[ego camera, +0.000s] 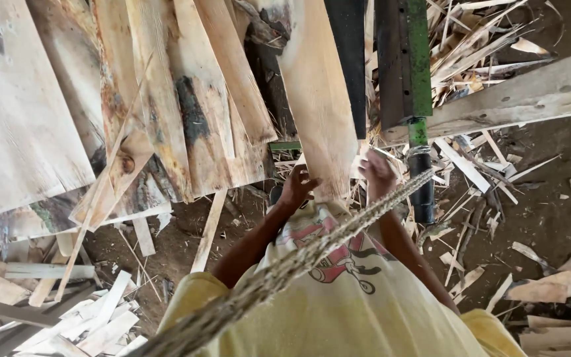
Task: Cutting sheets of wood veneer using a large mechanical guillotine shear.
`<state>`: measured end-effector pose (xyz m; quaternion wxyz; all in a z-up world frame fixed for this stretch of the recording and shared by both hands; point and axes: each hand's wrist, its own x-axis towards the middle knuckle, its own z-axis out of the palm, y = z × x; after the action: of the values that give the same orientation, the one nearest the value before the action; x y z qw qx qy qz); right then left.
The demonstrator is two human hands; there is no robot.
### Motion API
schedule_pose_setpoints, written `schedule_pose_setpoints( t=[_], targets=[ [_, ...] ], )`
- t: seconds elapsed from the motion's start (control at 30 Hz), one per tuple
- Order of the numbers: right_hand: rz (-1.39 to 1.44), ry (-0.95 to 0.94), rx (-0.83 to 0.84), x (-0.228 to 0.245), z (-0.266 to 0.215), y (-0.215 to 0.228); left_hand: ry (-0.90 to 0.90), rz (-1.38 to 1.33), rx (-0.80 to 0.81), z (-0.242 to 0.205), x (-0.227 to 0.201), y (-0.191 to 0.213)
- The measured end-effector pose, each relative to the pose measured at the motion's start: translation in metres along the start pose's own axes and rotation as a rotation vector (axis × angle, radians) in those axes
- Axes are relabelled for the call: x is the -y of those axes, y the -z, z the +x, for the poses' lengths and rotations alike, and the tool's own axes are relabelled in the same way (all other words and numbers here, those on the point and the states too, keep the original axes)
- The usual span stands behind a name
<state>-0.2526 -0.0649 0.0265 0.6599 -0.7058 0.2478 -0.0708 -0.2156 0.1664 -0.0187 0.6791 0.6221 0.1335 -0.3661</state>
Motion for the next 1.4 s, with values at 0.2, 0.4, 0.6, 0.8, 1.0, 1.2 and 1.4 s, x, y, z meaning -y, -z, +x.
schedule_pose_setpoints(
  t=[0.2,0.4,0.6,0.8,1.0,1.2,1.4],
  targets=[
    [0.584,-0.425,0.017,0.128,-0.010,0.095,-0.484,0.423,-0.210,0.019,0.008,0.002],
    [0.025,-0.188,0.436,0.192,-0.030,0.086,-0.117,0.482,-0.241,0.019,-0.093,-0.030],
    [-0.305,-0.224,0.276,0.193,-0.037,0.080,-0.637,0.503,-0.435,0.130,-0.049,-0.025],
    [-0.295,-0.237,0.251,0.195,-0.040,0.073,-0.480,0.594,-0.466,0.155,-0.072,-0.043],
    [-0.479,-0.183,0.235,0.164,-0.036,0.068,-0.450,0.583,-0.478,0.160,-0.083,-0.049],
    [-0.616,-0.223,0.187,0.114,-0.020,0.070,-0.656,0.585,-0.528,0.194,-0.069,-0.035],
    [-0.615,-0.172,0.181,0.110,-0.021,0.070,-0.389,0.522,-0.404,0.169,-0.095,-0.041]
  ],
)
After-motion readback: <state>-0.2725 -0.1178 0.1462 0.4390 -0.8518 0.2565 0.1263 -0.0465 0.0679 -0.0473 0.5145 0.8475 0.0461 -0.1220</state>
